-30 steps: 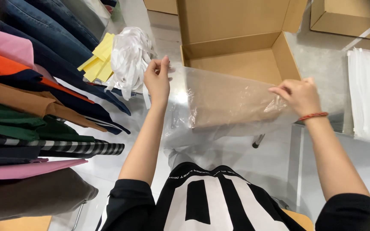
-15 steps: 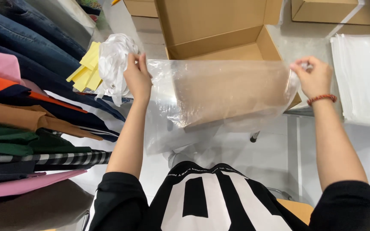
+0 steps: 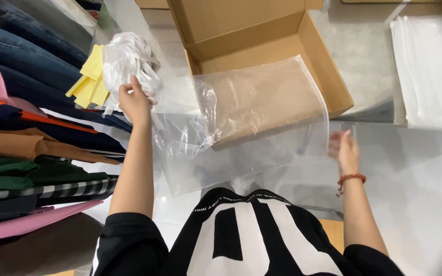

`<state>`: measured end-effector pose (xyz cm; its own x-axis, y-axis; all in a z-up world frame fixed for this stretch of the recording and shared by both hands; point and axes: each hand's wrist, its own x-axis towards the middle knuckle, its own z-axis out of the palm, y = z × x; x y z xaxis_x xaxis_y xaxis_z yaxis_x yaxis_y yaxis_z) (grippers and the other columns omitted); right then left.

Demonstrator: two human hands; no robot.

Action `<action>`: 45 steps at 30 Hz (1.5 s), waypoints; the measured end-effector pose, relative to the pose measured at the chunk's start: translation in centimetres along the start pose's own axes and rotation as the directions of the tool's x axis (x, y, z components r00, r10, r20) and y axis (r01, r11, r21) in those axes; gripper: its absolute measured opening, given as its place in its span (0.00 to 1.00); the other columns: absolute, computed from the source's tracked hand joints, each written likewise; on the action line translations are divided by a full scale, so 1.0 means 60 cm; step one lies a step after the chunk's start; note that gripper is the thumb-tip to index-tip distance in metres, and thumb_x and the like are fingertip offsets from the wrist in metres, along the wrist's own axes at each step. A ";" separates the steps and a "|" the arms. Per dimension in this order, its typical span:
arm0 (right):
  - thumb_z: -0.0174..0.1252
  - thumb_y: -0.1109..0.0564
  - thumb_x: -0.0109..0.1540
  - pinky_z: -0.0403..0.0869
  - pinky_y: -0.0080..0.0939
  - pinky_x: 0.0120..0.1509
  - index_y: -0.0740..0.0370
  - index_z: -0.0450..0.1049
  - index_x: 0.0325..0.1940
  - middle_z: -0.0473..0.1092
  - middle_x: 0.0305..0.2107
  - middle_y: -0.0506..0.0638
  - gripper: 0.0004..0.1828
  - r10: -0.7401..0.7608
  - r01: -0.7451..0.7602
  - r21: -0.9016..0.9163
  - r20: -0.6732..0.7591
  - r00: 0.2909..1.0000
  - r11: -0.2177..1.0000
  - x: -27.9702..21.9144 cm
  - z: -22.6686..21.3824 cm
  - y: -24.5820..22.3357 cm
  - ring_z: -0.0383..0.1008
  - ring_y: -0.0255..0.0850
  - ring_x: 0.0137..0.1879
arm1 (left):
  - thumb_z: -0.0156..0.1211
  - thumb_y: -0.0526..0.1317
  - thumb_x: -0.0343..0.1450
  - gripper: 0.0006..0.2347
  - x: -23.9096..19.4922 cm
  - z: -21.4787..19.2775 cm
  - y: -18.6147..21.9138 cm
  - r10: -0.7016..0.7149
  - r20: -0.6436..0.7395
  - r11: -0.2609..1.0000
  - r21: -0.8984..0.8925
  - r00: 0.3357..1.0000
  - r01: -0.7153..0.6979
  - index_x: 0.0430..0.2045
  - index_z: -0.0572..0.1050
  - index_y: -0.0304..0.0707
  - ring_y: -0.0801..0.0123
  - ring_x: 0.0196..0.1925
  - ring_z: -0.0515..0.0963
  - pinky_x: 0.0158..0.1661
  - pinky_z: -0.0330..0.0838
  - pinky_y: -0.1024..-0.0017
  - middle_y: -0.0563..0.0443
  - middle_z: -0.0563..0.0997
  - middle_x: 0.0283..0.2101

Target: The person removes a black garment from a hanger and places it on a rack. They then unpack a pair of brown trousers from a plastic bag inside a cardboard box, unfold them, and hang them on a hanger. The person places the empty plastic bag back into the box, closes the box, and stacks it with other boxes. Finally, they attach a yellow note to a ribbon on a separate box.

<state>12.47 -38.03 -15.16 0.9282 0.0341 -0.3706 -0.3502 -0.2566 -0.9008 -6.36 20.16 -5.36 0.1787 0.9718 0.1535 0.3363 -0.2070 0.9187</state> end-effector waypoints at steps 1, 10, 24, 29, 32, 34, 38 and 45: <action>0.40 0.21 0.77 0.77 0.57 0.63 0.59 0.68 0.70 0.69 0.61 0.66 0.41 0.003 -0.003 -0.002 -0.004 1.000 1.000 -0.022 -0.003 -0.012 0.73 0.61 0.64 | 0.57 0.53 0.80 0.15 -0.003 -0.005 0.000 -0.003 0.004 1.000 0.000 1.000 0.003 0.33 0.75 0.41 0.68 0.12 0.82 0.09 0.73 0.77 0.46 0.84 0.18; 0.62 0.62 0.68 0.81 0.59 0.50 0.77 0.74 0.56 0.77 0.47 0.79 0.16 0.205 -0.159 -0.136 0.486 0.849 0.978 -0.072 -0.073 -0.101 0.82 0.67 0.46 | 0.73 0.45 0.75 0.15 -0.112 -0.095 -0.130 -0.270 0.520 0.883 -0.201 0.810 0.423 0.47 0.80 0.33 0.71 0.32 0.86 0.35 0.84 0.74 0.50 0.84 0.35; 0.66 0.40 0.74 0.88 0.29 0.48 0.43 0.79 0.50 0.77 0.32 0.40 0.09 -0.050 0.095 0.528 -0.100 0.994 0.844 0.182 -0.115 -0.077 0.83 0.32 0.37 | 0.71 0.38 0.72 0.15 -0.152 -0.156 0.035 -0.415 0.700 0.908 0.362 0.582 0.212 0.49 0.83 0.24 0.44 0.40 0.88 0.41 0.85 0.51 0.25 0.85 0.39; 0.49 0.24 0.69 0.68 0.55 0.68 0.45 0.59 0.70 0.63 0.61 0.48 0.36 0.084 -0.162 0.401 0.207 0.975 0.902 -0.012 -0.003 -0.056 0.66 0.48 0.65 | 0.55 0.33 0.76 0.10 -0.146 -0.041 0.065 0.094 0.470 0.957 0.201 0.878 -0.210 0.42 0.85 0.49 0.63 0.32 0.87 0.33 0.83 0.67 0.51 0.87 0.33; 0.37 0.23 0.70 0.53 0.71 0.81 0.52 0.42 0.85 0.48 0.80 0.62 0.48 0.127 -0.258 0.308 0.388 0.913 0.916 -0.087 0.061 -0.030 0.49 0.64 0.82 | 0.57 0.33 0.77 0.09 -0.182 0.033 0.121 0.332 0.562 0.890 0.078 0.757 -0.448 0.45 0.84 0.47 0.58 0.44 0.88 0.46 0.82 0.64 0.49 0.86 0.40; 0.38 0.29 0.72 0.54 0.72 0.81 0.54 0.41 0.85 0.47 0.80 0.64 0.44 0.154 -0.301 0.307 0.424 0.893 0.903 -0.109 0.098 -0.024 0.48 0.67 0.83 | 0.58 0.36 0.79 0.07 -0.203 0.106 0.121 0.418 0.631 0.844 -0.003 0.653 -0.537 0.46 0.83 0.47 0.56 0.46 0.87 0.48 0.81 0.63 0.50 0.86 0.41; 0.34 0.25 0.71 0.46 0.73 0.84 0.46 0.35 0.85 0.41 0.82 0.58 0.45 0.141 -0.356 0.380 0.490 0.860 0.854 -0.113 0.152 -0.015 0.39 0.61 0.86 | 0.55 0.50 0.78 0.20 -0.231 0.197 0.131 0.108 0.837 0.750 0.285 0.536 -0.596 0.64 0.71 0.46 0.44 0.67 0.73 0.62 0.71 0.48 0.41 0.73 0.63; 0.46 0.22 0.68 0.65 0.59 0.80 0.44 0.69 0.64 0.62 0.49 0.47 0.33 0.233 -0.370 0.621 0.292 0.927 0.691 -0.058 0.132 0.071 0.66 0.49 0.63 | 0.70 0.53 0.70 0.20 -0.209 0.232 0.089 -0.203 0.757 0.853 0.448 0.621 -0.268 0.44 0.85 0.35 0.46 0.43 0.89 0.41 0.84 0.52 0.42 0.88 0.36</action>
<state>6.77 -31.56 -19.49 0.7424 0.2543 -0.6198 -0.6632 0.4103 -0.6260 6.10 5.29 -7.42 0.7431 0.5600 -0.3664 0.6530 -0.4870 0.5801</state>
